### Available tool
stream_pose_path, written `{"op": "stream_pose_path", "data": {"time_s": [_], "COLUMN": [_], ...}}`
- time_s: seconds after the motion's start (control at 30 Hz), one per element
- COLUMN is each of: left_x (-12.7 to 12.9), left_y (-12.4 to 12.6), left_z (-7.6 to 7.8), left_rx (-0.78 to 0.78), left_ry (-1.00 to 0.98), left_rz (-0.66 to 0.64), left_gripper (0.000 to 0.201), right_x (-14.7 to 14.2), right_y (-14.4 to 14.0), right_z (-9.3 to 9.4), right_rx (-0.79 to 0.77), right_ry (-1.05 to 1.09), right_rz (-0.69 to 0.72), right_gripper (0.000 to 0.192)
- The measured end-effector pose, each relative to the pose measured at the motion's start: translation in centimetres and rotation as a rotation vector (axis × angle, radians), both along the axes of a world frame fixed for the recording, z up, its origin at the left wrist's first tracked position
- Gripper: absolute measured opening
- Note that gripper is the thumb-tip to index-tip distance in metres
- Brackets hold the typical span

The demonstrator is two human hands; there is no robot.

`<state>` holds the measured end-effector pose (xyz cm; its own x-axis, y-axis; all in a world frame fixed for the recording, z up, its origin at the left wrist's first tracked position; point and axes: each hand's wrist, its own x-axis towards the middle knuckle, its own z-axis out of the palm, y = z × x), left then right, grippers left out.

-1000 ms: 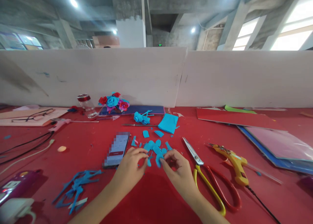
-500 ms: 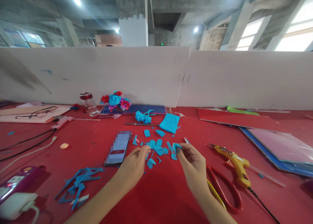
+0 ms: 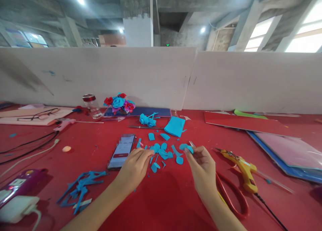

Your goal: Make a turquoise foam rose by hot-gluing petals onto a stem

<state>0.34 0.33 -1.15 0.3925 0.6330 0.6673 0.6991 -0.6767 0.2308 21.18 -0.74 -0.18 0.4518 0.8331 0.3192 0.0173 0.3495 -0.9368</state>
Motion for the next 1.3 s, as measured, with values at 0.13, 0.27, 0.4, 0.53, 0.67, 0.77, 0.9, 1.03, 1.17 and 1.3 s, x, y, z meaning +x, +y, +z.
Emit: {"op": "stream_pose_path", "data": {"time_s": [0.13,0.27,0.4,0.53,0.67,0.77,0.9,1.03,1.17,1.3], "left_x": [0.0,0.0,-0.1,-0.1,-0.1,-0.1,-0.1,0.0,-1.0,-4.8], "left_y": [-0.2,-0.3,-0.6,-0.9,-1.1,-0.9,-0.6,-0.6,0.4,3.4], "left_z": [0.4,0.6,0.9,1.3,1.6,1.6,1.5,1.4,1.8,2.1], "left_rx": [0.054,0.097,0.084,0.063,0.028,-0.026,-0.127,-0.193,-0.224,-0.243], "left_ry": [-0.019,-0.029,-0.044,-0.084,-0.148,-0.172,-0.224,-0.261,-0.227,-0.206], "left_rz": [-0.015,-0.03,-0.054,-0.086,-0.119,-0.155,-0.195,-0.188,-0.054,0.205], "left_gripper": [0.02,0.021,0.022,0.023,0.02,0.02,0.019,0.019,0.012,0.012], "right_x": [0.1,0.1,-0.1,-0.1,0.5,0.7,-0.1,-1.1,-1.0,-0.3], "right_y": [-0.1,-0.2,-0.3,-0.3,0.3,1.2,2.4,3.5,4.4,4.5], "right_z": [0.1,0.3,0.5,1.2,2.6,3.9,6.1,7.2,6.6,7.1], "right_rx": [-0.004,-0.043,-0.037,-0.042,-0.02,-0.087,-0.197,-0.261,-0.158,-0.06], "right_ry": [-0.013,-0.086,-0.126,-0.153,-0.298,-0.41,-0.479,-0.528,-0.539,-0.56], "right_rz": [-0.028,-0.011,-0.019,0.019,0.114,0.305,0.6,0.734,0.586,0.451], "right_gripper": [0.022,0.023,0.02,0.019,0.017,0.019,0.021,0.021,0.019,0.021]}}
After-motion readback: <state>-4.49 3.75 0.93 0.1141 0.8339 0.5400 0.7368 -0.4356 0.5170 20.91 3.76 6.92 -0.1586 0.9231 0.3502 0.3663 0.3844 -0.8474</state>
